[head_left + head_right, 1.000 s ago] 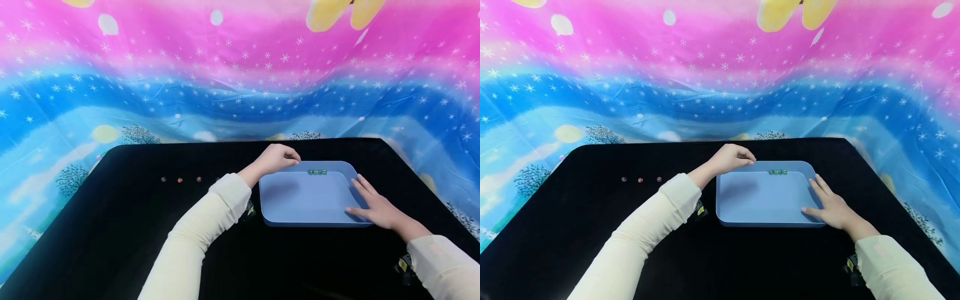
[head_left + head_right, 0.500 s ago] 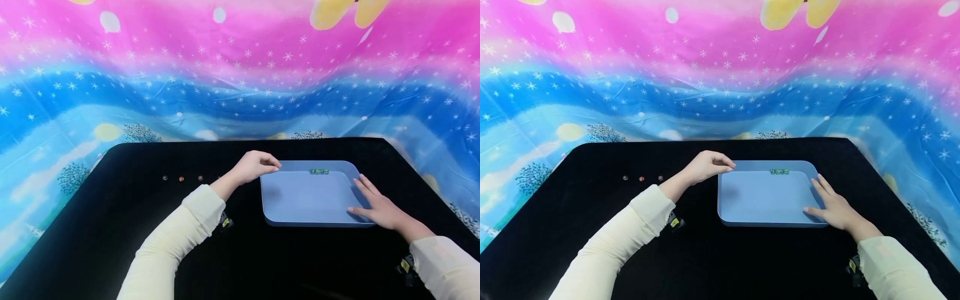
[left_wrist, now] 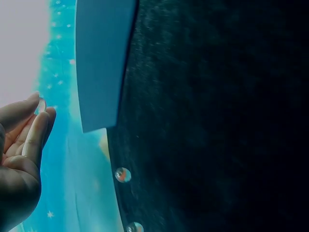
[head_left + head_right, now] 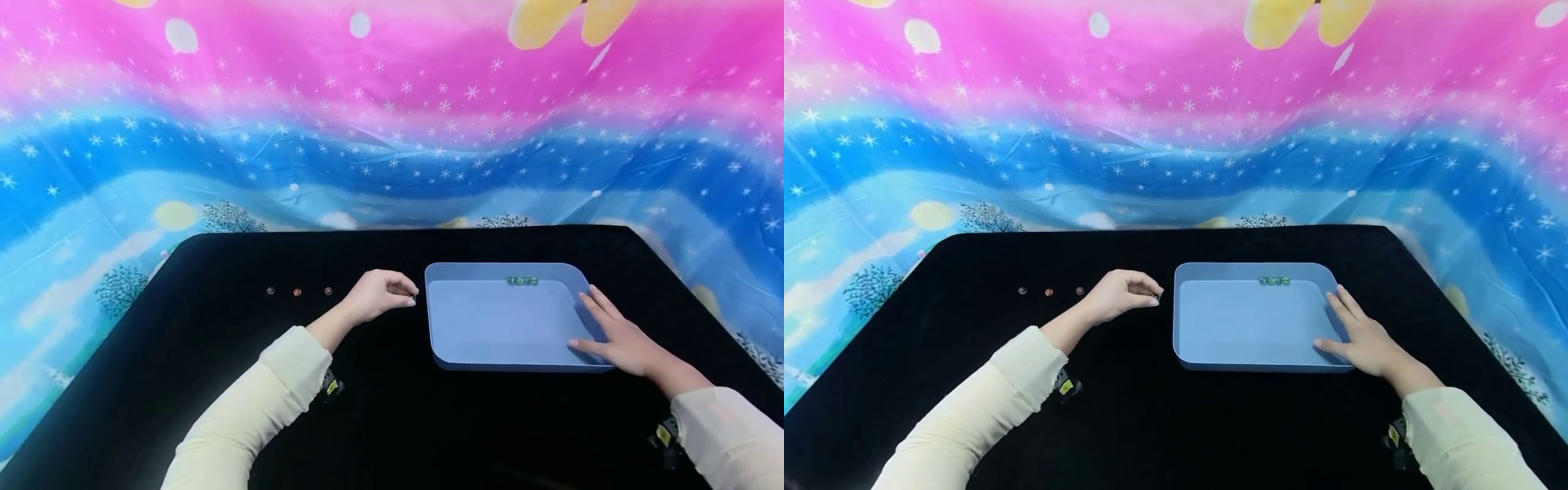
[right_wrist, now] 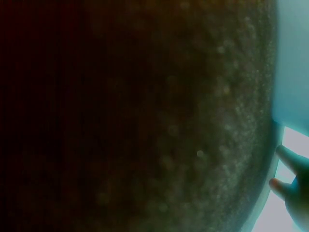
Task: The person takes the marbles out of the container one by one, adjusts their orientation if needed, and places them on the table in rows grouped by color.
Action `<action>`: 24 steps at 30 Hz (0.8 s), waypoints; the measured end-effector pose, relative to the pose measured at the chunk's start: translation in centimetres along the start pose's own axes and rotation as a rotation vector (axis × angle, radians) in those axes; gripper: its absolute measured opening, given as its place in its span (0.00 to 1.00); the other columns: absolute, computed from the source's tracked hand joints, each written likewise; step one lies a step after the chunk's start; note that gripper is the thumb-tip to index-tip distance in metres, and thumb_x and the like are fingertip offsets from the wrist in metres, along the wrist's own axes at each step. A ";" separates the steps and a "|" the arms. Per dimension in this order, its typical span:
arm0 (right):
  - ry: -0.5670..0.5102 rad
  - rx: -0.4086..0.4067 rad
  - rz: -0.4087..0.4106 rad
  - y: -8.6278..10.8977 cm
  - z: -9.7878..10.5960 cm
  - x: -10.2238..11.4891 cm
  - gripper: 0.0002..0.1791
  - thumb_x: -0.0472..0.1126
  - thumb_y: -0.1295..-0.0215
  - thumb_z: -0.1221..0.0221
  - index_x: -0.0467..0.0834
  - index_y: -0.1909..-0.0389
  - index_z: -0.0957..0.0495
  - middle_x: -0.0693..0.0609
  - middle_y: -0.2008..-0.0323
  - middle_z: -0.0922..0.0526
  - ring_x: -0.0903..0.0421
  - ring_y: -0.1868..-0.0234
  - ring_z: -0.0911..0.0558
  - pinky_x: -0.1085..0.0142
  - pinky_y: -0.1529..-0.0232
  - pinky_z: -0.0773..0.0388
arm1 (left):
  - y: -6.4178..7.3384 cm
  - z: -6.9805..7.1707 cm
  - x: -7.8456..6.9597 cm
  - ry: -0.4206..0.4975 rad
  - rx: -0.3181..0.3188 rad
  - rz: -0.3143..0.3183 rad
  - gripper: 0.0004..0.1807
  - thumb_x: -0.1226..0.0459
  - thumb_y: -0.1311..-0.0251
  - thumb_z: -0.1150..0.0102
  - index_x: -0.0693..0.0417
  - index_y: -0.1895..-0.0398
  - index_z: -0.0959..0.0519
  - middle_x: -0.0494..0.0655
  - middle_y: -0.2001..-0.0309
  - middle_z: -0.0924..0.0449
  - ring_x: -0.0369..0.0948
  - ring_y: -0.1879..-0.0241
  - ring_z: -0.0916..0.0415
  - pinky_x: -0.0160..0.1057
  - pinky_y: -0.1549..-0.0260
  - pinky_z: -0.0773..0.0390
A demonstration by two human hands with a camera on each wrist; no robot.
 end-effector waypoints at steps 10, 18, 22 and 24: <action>-0.008 0.009 -0.005 -0.1 0.1 -0.2 0.50 0.55 0.44 0.46 0.38 0.35 0.67 0.42 0.36 0.77 0.35 0.39 0.65 0.35 0.54 0.53 | 1.3 0.2 1.9 0.074 -0.009 0.062 0.12 0.69 0.53 0.39 0.62 0.63 0.23 0.50 0.62 0.22 0.41 0.61 0.25 0.34 0.65 0.26; -0.013 0.010 -0.002 -0.1 0.0 -0.2 0.50 0.55 0.44 0.46 0.37 0.35 0.68 0.42 0.36 0.77 0.35 0.39 0.66 0.35 0.54 0.53 | 2.1 0.0 3.3 -0.063 -0.029 0.050 0.07 0.70 0.54 0.38 0.60 0.69 0.22 0.45 0.69 0.21 0.37 0.66 0.24 0.32 0.68 0.26; -0.013 0.016 -0.004 -0.1 0.0 -0.2 0.49 0.55 0.44 0.47 0.37 0.35 0.68 0.43 0.36 0.78 0.35 0.39 0.66 0.35 0.54 0.53 | 2.1 0.1 3.6 -0.146 -0.036 0.066 0.05 0.69 0.54 0.38 0.57 0.72 0.22 0.41 0.71 0.22 0.35 0.69 0.25 0.31 0.69 0.27; -0.017 0.018 -0.005 -0.1 0.0 -0.2 0.49 0.54 0.44 0.47 0.37 0.35 0.68 0.43 0.36 0.78 0.35 0.39 0.66 0.35 0.54 0.53 | 2.0 0.0 3.7 -0.184 -0.030 0.058 0.05 0.68 0.54 0.38 0.57 0.72 0.22 0.41 0.72 0.22 0.35 0.69 0.25 0.31 0.69 0.27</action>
Point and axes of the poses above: each hand's wrist, its own y-axis away from the middle knuckle, its own z-axis out of the back of the hand, x = y × z, the point moved 3 cm from there along -y, towards the middle knuckle
